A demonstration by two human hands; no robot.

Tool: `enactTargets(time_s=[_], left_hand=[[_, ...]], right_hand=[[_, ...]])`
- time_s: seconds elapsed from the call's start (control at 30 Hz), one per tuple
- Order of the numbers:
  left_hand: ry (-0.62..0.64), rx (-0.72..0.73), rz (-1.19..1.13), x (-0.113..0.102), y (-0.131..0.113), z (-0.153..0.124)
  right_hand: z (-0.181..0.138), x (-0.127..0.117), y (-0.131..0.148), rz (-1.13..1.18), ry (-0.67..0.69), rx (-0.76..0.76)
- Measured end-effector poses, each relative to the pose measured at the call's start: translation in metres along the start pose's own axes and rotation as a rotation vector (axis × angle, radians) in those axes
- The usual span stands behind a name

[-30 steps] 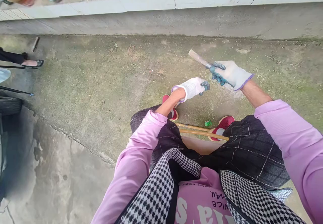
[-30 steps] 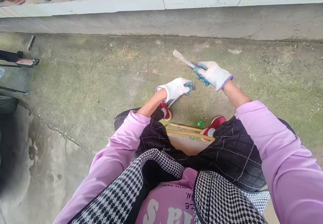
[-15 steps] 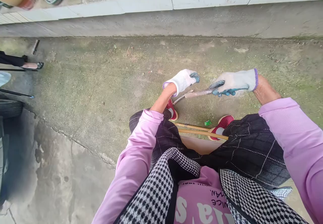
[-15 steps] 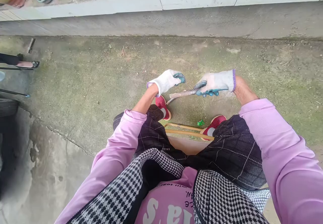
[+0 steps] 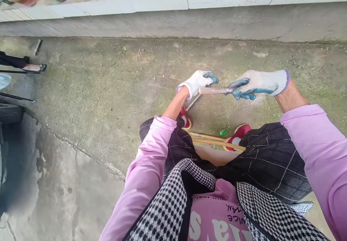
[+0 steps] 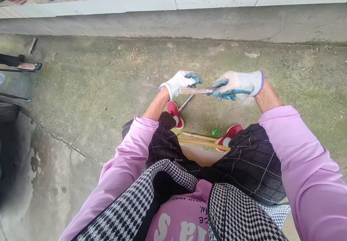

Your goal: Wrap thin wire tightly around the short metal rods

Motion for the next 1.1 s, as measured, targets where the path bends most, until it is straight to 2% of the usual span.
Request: enactTargets(time_s=[0.17,0.3,0.4,0.5,0.6,0.73,0.9,1.0,1.1], left_hand=[[-0.07,-0.025,-0.089,-0.003,-0.014,-0.001],[-0.043,0.024,-0.171,0.004,-0.025,0.005],[-0.022,0.084,-0.211,0.008,-0.034,0.012],[-0.024,0.074,-0.234,0.01,-0.046,0.011],[-0.012,0.052,-0.237,0.011,-0.065,0.002],[0.04,0.122,-0.168,0.014,-0.088,-0.008],[0.159,0.118,0.129,0.03,-0.083,-0.007],[0.163,0.126,0.362,0.039,-0.079,-0.004],[0.17,0.157,0.465,0.048,-0.079,-0.003]], right_hand=[[-0.003,0.001,-0.005,0.074,-0.108,0.022],[-0.013,0.014,-0.009,0.182,-0.21,0.028],[-0.031,0.025,-0.005,0.256,-0.294,0.015],[-0.057,0.029,0.009,0.277,-0.397,-0.023],[-0.085,0.022,0.028,0.295,-0.575,-0.126],[-0.104,0.005,0.041,0.339,-0.779,-0.232],[-0.079,-0.016,0.034,0.378,-0.896,-0.209],[-0.055,-0.029,0.026,0.349,-0.999,-0.166],[-0.036,-0.042,0.018,0.262,-1.052,-0.114]])
Point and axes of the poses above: each hand's wrist, its own z-axis towards the middle knuckle, its own x-axis out of the palm, y = z × x, the point moved 7 cm from there along z, towards the middle knuckle, and after that the axes turned 3 degrees about y, right-handed, at the moved point
